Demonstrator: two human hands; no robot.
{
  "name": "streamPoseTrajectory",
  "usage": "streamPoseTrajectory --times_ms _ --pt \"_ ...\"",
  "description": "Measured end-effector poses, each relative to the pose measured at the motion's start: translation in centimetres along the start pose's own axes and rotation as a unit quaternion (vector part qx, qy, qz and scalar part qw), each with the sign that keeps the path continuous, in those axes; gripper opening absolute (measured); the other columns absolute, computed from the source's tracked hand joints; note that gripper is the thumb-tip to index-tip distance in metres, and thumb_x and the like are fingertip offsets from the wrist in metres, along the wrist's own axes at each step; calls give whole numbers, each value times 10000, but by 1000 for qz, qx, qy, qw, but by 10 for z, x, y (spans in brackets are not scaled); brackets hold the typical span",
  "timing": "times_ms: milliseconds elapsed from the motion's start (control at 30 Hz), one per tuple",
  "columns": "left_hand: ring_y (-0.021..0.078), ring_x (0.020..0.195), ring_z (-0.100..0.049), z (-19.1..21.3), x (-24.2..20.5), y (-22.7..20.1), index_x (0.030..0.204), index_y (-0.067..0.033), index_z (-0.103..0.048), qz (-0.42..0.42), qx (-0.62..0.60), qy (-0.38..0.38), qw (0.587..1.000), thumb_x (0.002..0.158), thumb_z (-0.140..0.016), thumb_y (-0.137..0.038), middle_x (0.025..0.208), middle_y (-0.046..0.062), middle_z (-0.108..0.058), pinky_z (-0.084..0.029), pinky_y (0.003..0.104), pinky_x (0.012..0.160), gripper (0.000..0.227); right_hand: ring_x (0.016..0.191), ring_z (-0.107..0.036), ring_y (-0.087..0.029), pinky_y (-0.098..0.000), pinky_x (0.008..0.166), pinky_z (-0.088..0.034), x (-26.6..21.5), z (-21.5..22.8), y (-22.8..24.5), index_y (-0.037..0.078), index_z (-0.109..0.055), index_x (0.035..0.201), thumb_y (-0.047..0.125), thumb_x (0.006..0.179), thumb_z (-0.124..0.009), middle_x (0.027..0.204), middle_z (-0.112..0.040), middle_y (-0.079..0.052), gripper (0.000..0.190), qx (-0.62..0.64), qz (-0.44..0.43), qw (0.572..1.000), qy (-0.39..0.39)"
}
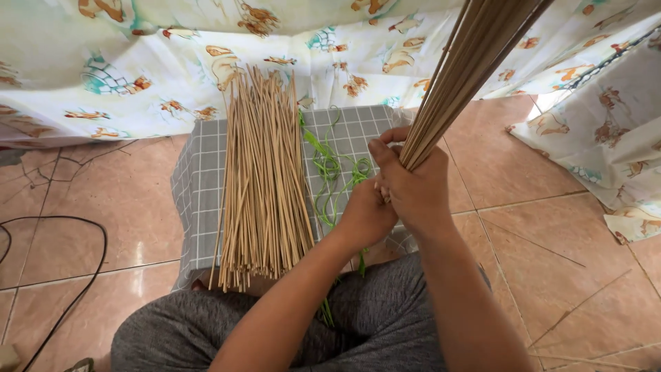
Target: Gathering thin bamboo sticks into uniform bundles and securing them with green plastic ties.
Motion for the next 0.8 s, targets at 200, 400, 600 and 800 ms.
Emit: streamPoseTrajectory --times_ms 200,400,600,800 --pt "132 405 -502 49 -34 -36 723 -69 -627 139 -41 -15 989 974 -626 -367 500 4 -513 -417 296 367 389 1401 -529 -353 -481 1278 -404 -30 -6 59 31 -190 1579 36 913 -680 1429 -530 -246 827 -22 172 983 63" --pt "188 664 -599 115 -52 -27 629 -157 -463 94 -245 -140 955 929 -552 -541 521 -4 -437 -535 413 962 496 1114 -715 -261 -416 988 -585 -71 -39 -17 41 -616 1185 268 808 -713 1159 -740 -118 451 -131 -13 970 205" --pt "138 395 -502 110 -88 15 1053 -93 -863 262 -101 -112 953 885 -417 -609 488 36 -545 -400 290 372 703 484 -515 -176 -343 473 -398 -92 -89 -58 19 -678 877 110 732 -695 595 -654 -46 172 -243 -51 924 289" --pt "115 633 -609 113 -94 23 1018 30 -684 139 -181 -104 968 1003 -517 -332 1075 114 -792 -556 274 571 399 504 -499 -169 -341 478 -407 -109 -101 -76 16 -663 1089 83 775 -629 639 -678 -73 323 -177 -69 945 268"
Point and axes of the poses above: each hand's wrist, its own x-axis towards the middle knuckle, its own z-axis out of the back of the hand, y = z × x, the point moved 5 cm from there along x, towards the middle knuckle
